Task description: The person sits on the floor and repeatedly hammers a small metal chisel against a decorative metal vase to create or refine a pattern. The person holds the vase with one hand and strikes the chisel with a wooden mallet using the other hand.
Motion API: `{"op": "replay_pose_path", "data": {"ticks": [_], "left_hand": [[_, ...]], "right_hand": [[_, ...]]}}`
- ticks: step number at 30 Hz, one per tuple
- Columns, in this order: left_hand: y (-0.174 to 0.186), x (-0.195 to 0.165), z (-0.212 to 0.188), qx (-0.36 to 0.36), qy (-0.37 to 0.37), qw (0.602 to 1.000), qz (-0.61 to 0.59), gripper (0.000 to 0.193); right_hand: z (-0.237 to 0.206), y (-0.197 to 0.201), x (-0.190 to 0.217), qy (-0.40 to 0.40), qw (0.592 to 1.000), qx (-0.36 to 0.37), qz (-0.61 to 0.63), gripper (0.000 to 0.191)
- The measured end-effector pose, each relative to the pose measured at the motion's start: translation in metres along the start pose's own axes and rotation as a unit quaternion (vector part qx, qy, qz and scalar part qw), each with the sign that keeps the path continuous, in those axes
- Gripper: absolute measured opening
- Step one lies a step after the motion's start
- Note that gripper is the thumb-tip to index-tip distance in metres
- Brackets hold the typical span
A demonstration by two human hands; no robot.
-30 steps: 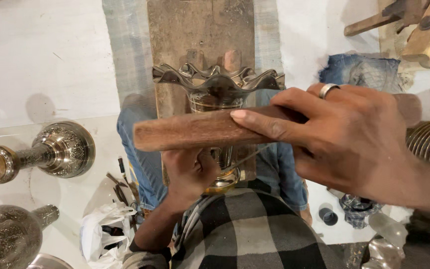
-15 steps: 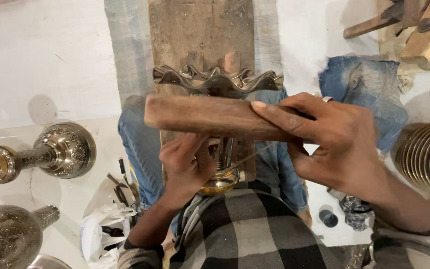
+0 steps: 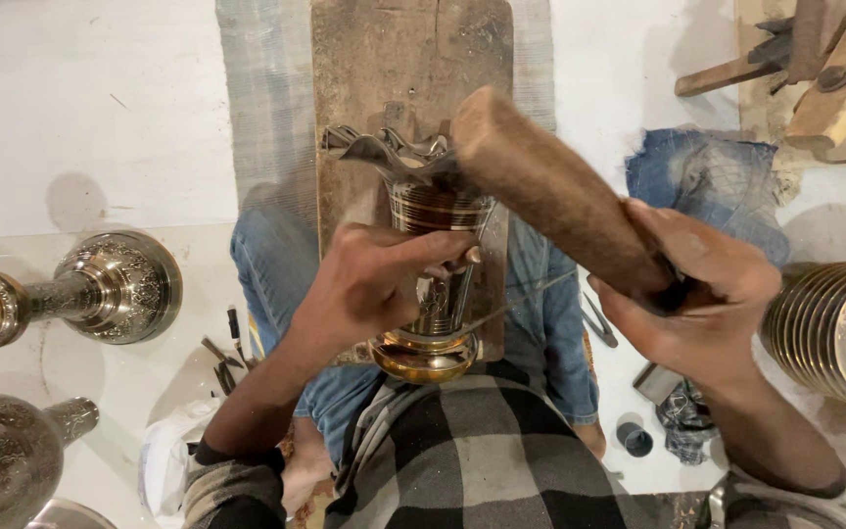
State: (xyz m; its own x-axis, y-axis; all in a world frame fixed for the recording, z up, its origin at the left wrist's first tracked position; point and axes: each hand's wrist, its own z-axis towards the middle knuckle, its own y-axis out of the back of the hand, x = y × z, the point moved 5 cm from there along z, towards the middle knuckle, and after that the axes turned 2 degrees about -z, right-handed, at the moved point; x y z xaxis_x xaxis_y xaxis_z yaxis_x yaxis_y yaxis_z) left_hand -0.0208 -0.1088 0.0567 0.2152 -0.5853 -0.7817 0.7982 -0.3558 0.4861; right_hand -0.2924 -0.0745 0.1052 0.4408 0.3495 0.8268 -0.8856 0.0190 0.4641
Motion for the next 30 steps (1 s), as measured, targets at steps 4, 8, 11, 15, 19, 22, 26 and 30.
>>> {"op": "replay_pose_path", "data": {"ticks": [4,8,11,15,19,22,26,30], "left_hand": [[-0.003,-0.001,-0.005,-0.068,-0.014,0.997,-0.043,0.064],[-0.008,-0.006,-0.022,-0.151,0.058,0.987,-0.011,0.064],[-0.017,-0.008,-0.029,-0.242,0.133,0.961,0.026,0.038],[-0.021,-0.014,-0.034,-0.334,0.092,0.938,0.003,0.029],[-0.018,-0.015,-0.035,-0.323,0.108,0.940,-0.009,0.030],[-0.017,-0.017,-0.034,-0.327,0.111,0.938,-0.030,0.029],[-0.016,-0.018,-0.035,-0.353,0.094,0.928,-0.072,0.029],[-0.017,-0.013,-0.037,-0.337,0.123,0.932,-0.042,0.026]], "right_hand": [[0.022,-0.003,0.019,0.111,0.963,0.098,-0.226,0.054],[0.051,-0.007,0.032,0.097,0.987,0.113,-0.067,0.060],[0.066,-0.021,0.044,0.113,0.883,0.273,-0.364,0.068],[0.086,-0.030,0.069,0.053,0.904,0.313,-0.285,0.080],[0.098,-0.041,0.086,0.143,0.821,0.324,-0.447,0.086],[0.098,-0.046,0.088,0.157,0.784,0.353,-0.486,0.089],[0.098,-0.042,0.101,0.154,0.898,0.275,-0.307,0.082],[0.090,-0.044,0.087,0.155,0.800,0.332,-0.475,0.080]]}}
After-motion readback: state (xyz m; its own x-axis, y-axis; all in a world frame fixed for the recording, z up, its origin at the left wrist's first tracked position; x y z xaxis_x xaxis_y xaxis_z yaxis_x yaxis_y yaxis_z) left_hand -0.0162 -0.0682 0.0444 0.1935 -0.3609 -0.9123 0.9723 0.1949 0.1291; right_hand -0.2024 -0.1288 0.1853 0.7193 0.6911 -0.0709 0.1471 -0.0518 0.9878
